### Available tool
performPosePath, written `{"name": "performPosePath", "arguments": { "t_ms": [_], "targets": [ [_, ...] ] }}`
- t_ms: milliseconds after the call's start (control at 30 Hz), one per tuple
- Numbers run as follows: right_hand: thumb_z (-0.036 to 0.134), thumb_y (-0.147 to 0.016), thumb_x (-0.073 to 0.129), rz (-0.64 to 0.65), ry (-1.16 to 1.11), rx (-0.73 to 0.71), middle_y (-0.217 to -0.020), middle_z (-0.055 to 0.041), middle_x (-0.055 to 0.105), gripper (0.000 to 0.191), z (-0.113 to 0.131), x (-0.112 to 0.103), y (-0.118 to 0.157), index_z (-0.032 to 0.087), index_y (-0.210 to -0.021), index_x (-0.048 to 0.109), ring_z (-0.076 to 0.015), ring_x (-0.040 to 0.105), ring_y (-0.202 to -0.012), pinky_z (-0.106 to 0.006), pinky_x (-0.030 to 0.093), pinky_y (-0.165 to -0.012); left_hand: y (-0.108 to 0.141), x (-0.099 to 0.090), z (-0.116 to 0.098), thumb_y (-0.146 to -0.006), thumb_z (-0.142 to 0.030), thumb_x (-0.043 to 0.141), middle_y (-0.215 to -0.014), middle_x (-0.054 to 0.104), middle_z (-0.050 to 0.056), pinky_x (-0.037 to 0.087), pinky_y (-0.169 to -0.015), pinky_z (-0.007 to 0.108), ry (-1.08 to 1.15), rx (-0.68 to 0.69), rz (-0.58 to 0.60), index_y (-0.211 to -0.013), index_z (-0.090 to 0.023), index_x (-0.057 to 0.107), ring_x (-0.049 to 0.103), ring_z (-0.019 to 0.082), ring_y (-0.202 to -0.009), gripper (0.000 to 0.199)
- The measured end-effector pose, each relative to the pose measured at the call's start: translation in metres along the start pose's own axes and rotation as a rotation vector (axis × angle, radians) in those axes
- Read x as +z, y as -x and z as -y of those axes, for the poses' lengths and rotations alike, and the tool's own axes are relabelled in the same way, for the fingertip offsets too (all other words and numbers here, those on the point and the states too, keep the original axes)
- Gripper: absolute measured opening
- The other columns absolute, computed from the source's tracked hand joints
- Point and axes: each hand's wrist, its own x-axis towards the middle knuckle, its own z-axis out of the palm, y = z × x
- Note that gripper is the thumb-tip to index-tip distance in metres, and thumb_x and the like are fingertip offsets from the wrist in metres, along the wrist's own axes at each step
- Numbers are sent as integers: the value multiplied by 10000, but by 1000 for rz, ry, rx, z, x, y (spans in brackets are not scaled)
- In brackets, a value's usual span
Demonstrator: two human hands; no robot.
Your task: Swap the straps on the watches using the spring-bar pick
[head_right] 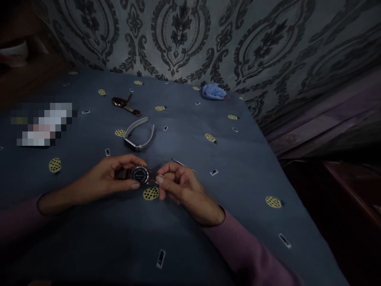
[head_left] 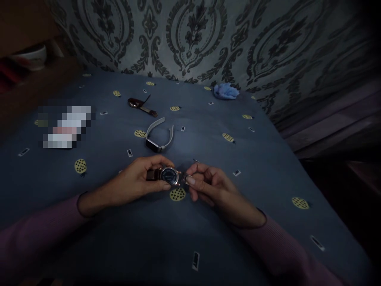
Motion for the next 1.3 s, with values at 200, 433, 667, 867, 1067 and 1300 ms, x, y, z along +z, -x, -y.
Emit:
{"name": "performPosePath", "arguments": {
  "t_ms": [200, 433, 667, 867, 1067, 1300],
  "targets": [
    [405, -855, 711, 10, -6, -13, -526, 57, 581, 262, -2, 0, -1, 153, -853, 639, -34, 280, -387, -201, 153, -364, 0, 0, 2, -825, -193, 728, -937, 661, -4, 495, -793, 251, -14, 17, -4, -1092, -176, 607, 620, 128, -873, 294],
    [435, -843, 720, -5, 11, 0, -512, 55, 522, 301, -1, 0, -1, 135, -870, 713, -41, 291, -413, -213, 143, -378, 1, 4, -1, -830, -168, 715, -881, 653, -30, 481, -730, 214, -105, 92, -23, -1038, -190, 607, 624, 114, -825, 236],
    [435, -842, 727, -13, 30, -6, -511, 53, 520, 304, 0, 3, 1, 132, -875, 740, -41, 278, -413, -216, 164, -396, 3, 4, -1, -848, -197, 690, -871, 669, -16, 480, -698, 236, -269, 128, -60, -1045, -190, 608, 634, 128, -778, 213],
    [418, -863, 710, -1, 62, -27, -512, 56, 519, 285, 0, 1, 1, 134, -881, 736, -43, 289, -417, -220, 172, -401, 3, 4, -1, -850, -219, 688, -882, 675, -6, 490, -682, 246, -282, 123, -60, -1046, -190, 603, 642, 138, -768, 215],
    [443, -847, 719, -21, 109, -16, -506, 51, 516, 315, -2, 0, 0, 132, -887, 734, -45, 291, -419, -229, 153, -393, 5, 4, -3, -846, -194, 689, -882, 672, -12, 491, -695, 235, -252, 113, -41, -1040, -188, 602, 644, 130, -782, 213],
    [442, -842, 732, -17, 135, -45, -503, 55, 504, 284, 0, 1, 0, 159, -829, 738, -54, 298, -427, -236, 191, -407, 4, 5, -4, -842, -176, 688, -873, 659, -22, 489, -702, 230, -207, 90, -34, -1035, -180, 607, 637, 124, -794, 210]
  ]
}}
